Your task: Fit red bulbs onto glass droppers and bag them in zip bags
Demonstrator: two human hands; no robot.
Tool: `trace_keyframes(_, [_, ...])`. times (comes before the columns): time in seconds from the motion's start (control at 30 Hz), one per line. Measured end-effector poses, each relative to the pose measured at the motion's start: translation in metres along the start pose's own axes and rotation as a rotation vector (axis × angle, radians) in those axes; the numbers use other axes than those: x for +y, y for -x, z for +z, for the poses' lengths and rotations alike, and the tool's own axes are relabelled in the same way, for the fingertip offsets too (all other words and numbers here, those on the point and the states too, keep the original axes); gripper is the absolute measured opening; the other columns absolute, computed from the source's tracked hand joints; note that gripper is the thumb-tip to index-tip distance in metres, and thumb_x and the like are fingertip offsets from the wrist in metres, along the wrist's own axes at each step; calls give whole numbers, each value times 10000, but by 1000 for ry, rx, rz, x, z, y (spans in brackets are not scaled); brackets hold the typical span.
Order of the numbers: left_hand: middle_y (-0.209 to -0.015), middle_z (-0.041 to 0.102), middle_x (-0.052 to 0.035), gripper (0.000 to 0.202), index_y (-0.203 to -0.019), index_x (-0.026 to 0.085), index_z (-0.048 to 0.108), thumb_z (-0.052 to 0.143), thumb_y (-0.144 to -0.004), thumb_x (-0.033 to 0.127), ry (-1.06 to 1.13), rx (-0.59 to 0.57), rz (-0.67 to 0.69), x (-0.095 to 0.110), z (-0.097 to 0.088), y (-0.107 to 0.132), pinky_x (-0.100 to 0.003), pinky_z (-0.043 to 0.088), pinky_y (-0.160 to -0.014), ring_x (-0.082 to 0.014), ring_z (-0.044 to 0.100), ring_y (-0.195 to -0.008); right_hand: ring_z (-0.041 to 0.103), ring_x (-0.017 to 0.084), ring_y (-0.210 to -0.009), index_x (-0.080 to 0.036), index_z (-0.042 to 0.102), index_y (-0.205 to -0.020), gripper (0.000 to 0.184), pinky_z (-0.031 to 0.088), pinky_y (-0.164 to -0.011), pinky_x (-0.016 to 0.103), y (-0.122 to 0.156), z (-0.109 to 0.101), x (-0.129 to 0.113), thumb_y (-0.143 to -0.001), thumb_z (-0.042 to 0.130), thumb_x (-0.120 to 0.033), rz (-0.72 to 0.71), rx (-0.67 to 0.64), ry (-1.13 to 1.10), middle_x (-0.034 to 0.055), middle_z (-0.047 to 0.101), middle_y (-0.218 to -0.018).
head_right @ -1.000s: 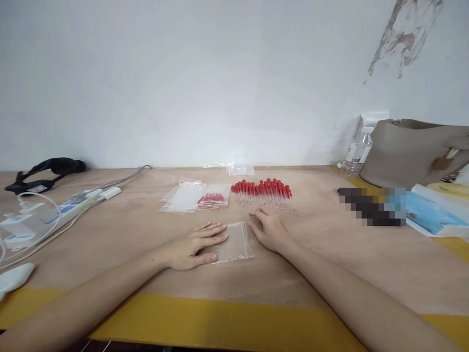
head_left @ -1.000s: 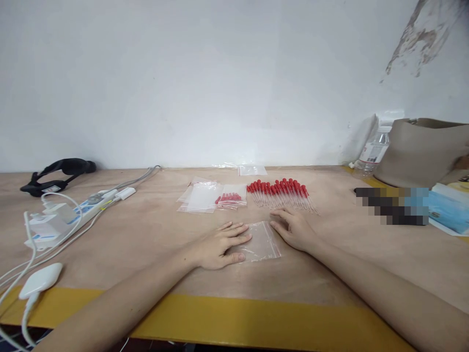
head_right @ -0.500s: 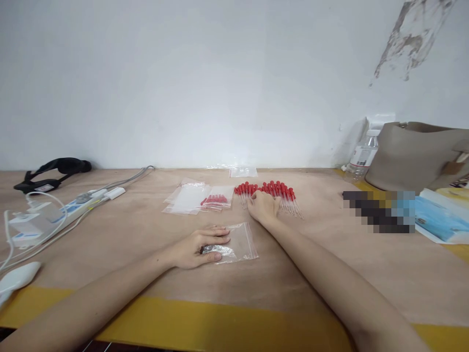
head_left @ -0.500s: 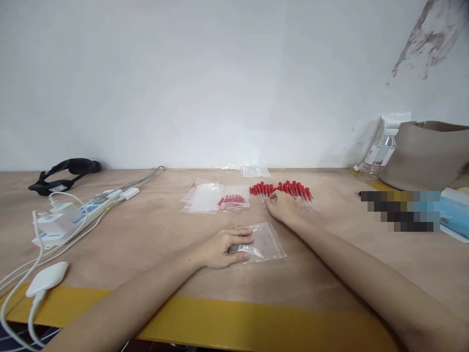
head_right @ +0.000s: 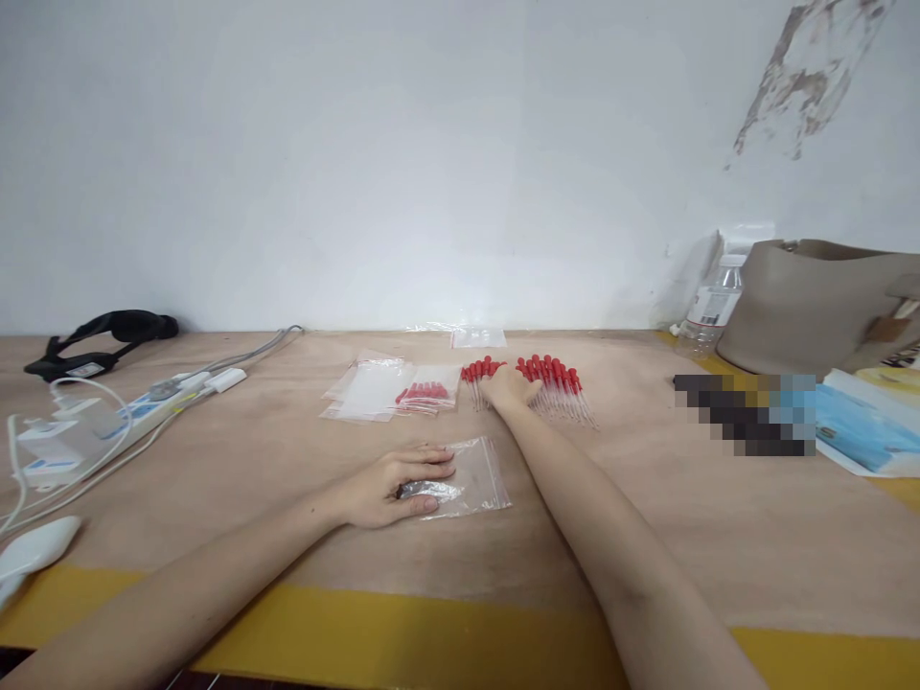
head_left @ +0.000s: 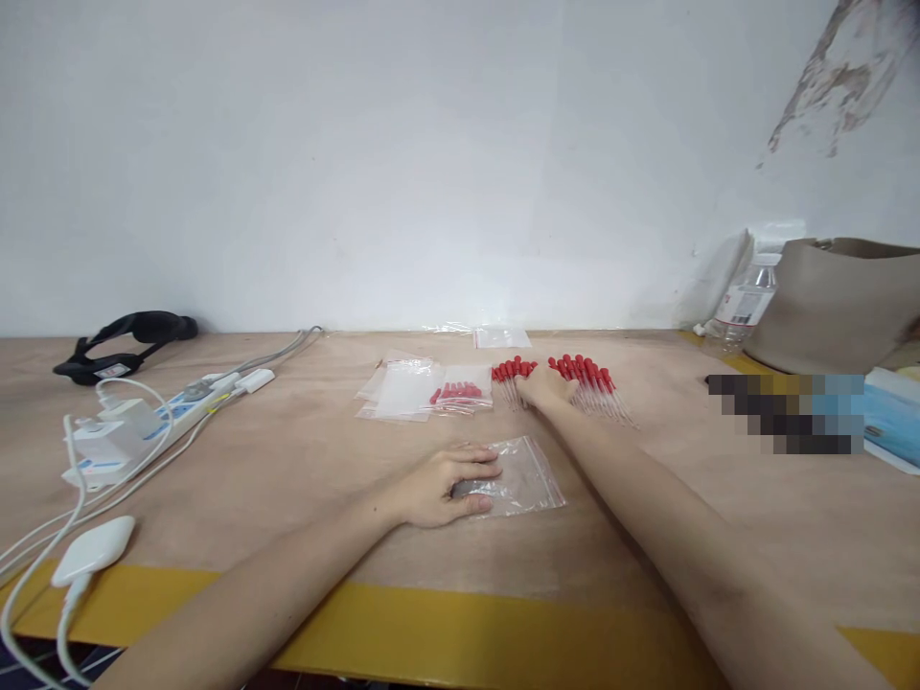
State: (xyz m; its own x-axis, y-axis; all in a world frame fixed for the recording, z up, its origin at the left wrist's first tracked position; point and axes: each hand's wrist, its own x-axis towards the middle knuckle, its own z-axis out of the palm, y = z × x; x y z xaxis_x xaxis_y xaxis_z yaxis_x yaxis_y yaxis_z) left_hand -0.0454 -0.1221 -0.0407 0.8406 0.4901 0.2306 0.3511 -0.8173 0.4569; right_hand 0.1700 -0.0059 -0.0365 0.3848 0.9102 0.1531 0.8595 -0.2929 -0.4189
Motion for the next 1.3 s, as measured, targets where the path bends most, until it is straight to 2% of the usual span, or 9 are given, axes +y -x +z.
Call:
trace_keyframes(0.2, [-1309,425,-87,445,-1210,212,494,519,-801,386,7,-1,-9,0,-1,1,-378,281,-1026,-217,390,-1209,580,282,-847,-130,630,-836,292,370,-765,414,-4,0,7,-755,451,-347,7,94,-175,161,633,-878])
trace_keyframes(0.33, [-1305,431,-88,446,-1210,212,493,522,-799,385,3,-7,-13,0,-1,1,-374,278,-1029,-210,393,-1207,572,214,-854,-148,610,-822,306,404,-739,311,3,-7,19,-810,381,-350,-119,162,-334,114,633,-861])
trace_keyframes(0.43, [-1306,430,-84,444,-1208,219,494,524,-798,386,5,-8,-14,-1,-1,0,-383,278,-1029,-213,391,-1209,577,163,-761,-161,577,-848,305,427,-684,268,18,-14,38,-817,372,-385,-219,170,-450,67,625,-818])
trace_keyframes(0.5, [-1304,433,-82,439,-1201,223,501,529,-795,387,11,-2,-10,-2,-1,0,-390,276,-1029,-215,393,-1207,567,141,-657,-153,531,-928,300,438,-600,255,32,-17,54,-783,430,-395,-267,128,-652,47,606,-768])
trace_keyframes(0.6, [-1303,435,-82,438,-1196,223,506,536,-790,387,16,3,-12,-2,-1,0,-392,272,-1030,-216,395,-1205,498,111,-461,-154,322,-1179,570,407,-448,232,56,-18,74,-695,548,-355,-193,-61,-1016,-32,542,-619])
trace_keyframes(0.67, [-1303,435,-83,439,-1195,221,507,536,-790,390,11,-4,-29,-1,-1,0,-389,277,-1027,-216,396,-1204,487,103,-433,-166,198,-1247,731,398,-420,215,69,-19,82,-653,593,-323,-110,-146,-1143,-64,516,-574])
trace_keyframes(0.77, [-1300,440,-80,434,-1193,223,508,531,-793,390,8,-9,-43,2,-2,0,-388,291,-1019,-217,399,-1202,511,99,-446,-185,149,-1264,815,414,-425,207,81,-19,86,-617,628,-314,-79,-186,-1203,-76,505,-582])
trace_keyframes(1.0, [-1301,439,-80,437,-1195,219,507,528,-794,392,1,-10,-52,2,-2,-1,-379,290,-1022,-211,401,-1201,538,91,-447,-206,189,-1222,761,442,-429,214,87,-16,80,-617,631,-342,-111,-125,-1169,-82,462,-642])
trace_keyframes(1.3, [-1303,436,-83,438,-1198,217,504,525,-797,390,10,-6,-33,-1,-1,1,-380,294,-1018,-217,394,-1205,580,109,-521,-234,261,-984,503,485,-506,234,102,-18,71,-665,617,-392,-46,-269,-1356,-44,573,-641])
